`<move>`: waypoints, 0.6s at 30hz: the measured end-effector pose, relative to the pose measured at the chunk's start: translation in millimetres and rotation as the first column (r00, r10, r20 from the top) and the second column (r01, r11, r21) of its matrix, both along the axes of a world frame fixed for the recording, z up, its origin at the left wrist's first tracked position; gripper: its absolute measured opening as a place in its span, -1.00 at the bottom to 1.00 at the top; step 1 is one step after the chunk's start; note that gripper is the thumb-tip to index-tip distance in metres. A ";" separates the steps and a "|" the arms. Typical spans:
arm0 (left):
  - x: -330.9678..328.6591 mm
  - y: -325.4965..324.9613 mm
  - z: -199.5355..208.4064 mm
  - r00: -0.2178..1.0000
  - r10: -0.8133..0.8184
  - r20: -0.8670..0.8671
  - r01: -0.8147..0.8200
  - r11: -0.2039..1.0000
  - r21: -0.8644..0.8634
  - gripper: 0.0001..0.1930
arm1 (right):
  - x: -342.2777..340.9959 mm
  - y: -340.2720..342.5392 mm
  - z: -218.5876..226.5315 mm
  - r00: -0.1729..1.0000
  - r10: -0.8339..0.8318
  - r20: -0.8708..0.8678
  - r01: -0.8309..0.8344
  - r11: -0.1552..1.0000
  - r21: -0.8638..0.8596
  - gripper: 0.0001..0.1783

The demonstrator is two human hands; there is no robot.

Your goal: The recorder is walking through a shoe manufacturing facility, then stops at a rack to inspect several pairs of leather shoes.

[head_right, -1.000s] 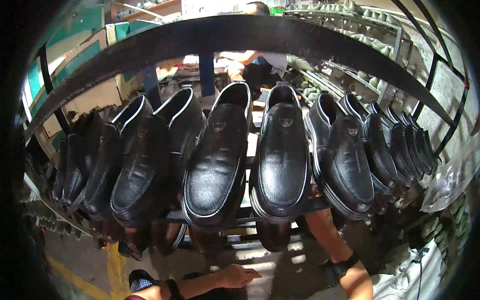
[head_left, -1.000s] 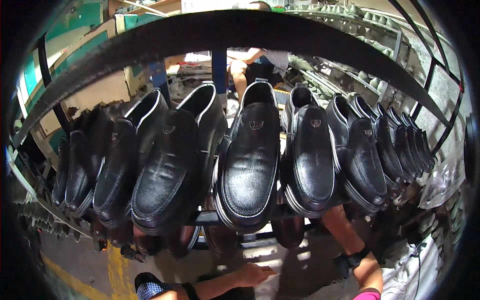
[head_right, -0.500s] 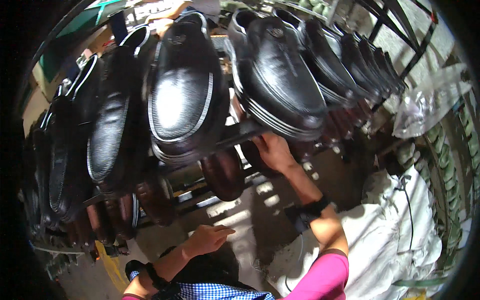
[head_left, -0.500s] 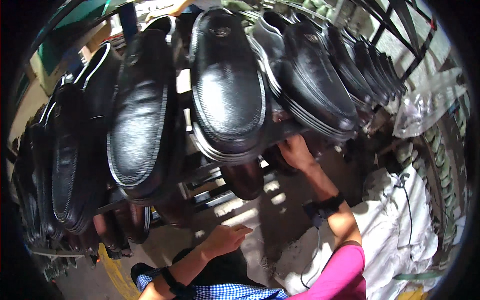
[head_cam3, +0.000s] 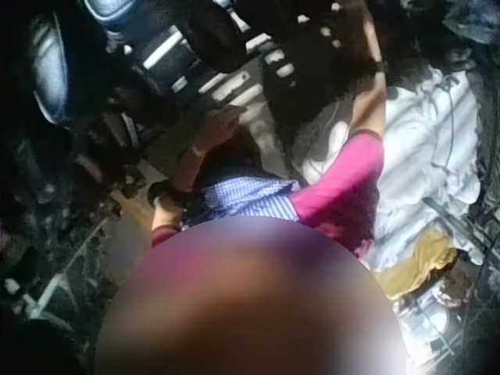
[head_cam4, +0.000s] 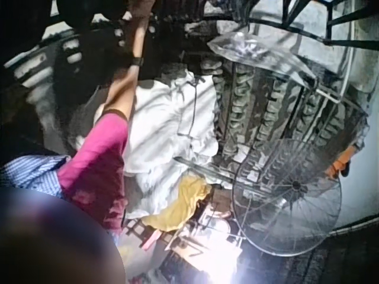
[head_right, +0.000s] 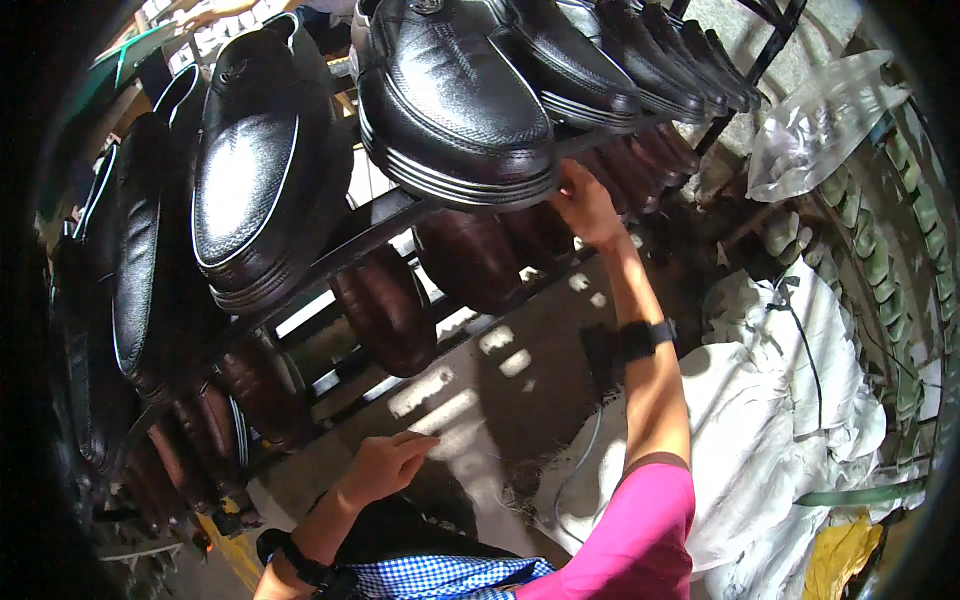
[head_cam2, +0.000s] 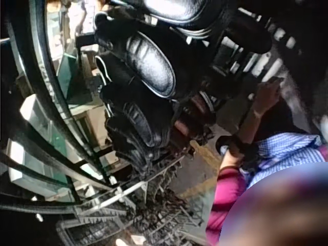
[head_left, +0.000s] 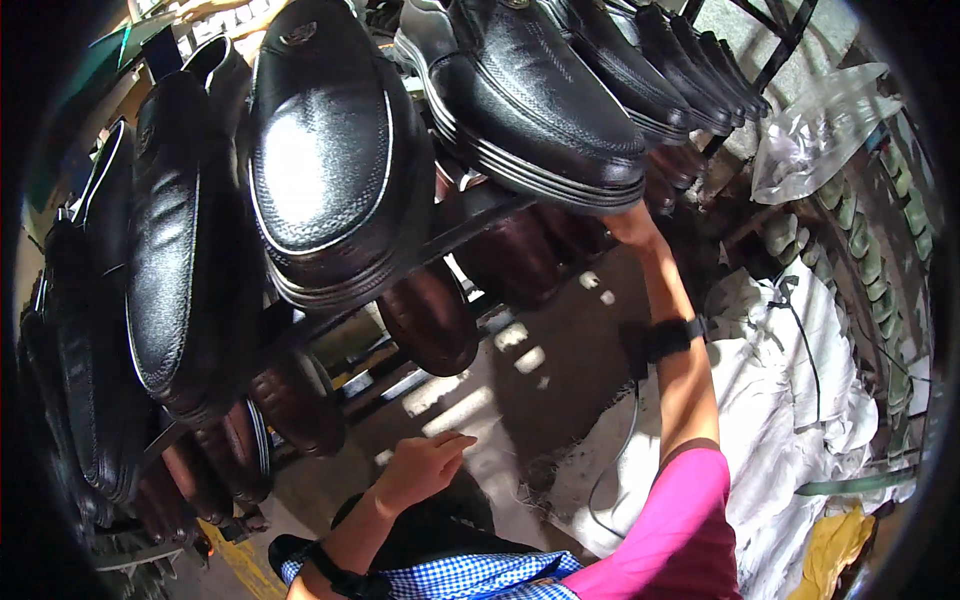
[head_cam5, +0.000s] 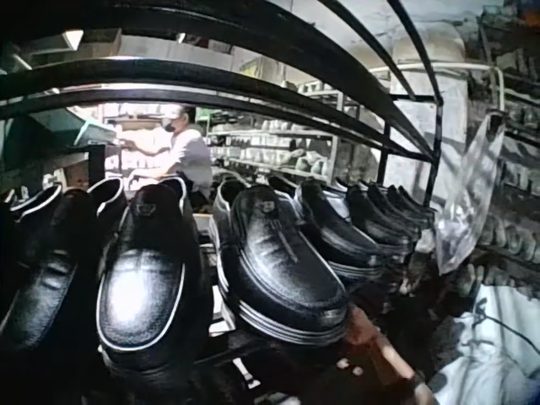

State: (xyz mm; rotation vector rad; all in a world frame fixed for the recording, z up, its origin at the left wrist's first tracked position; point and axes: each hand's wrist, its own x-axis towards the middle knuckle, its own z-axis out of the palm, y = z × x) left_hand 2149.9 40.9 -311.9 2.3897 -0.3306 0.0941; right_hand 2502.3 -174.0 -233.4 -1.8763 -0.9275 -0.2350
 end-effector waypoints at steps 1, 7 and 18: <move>4.1 -2.8 -0.1 1.000 -0.021 0.023 0.022 1.000 -0.018 -0.77 | 19.8 -12.0 -4.2 0.997 -0.059 -0.056 0.056 0.997 -0.056 -0.59; 5.5 2.5 -5.2 1.000 -0.002 0.007 0.002 1.000 -0.015 -0.78 | 3.1 -23.1 -27.2 0.985 -0.166 0.038 0.170 0.969 -0.178 -0.54; 10.6 1.1 -9.9 0.999 0.027 -0.040 -0.027 1.000 -0.006 -0.78 | -3.1 -17.8 -21.0 0.951 -0.200 0.236 0.255 0.938 -0.233 -0.53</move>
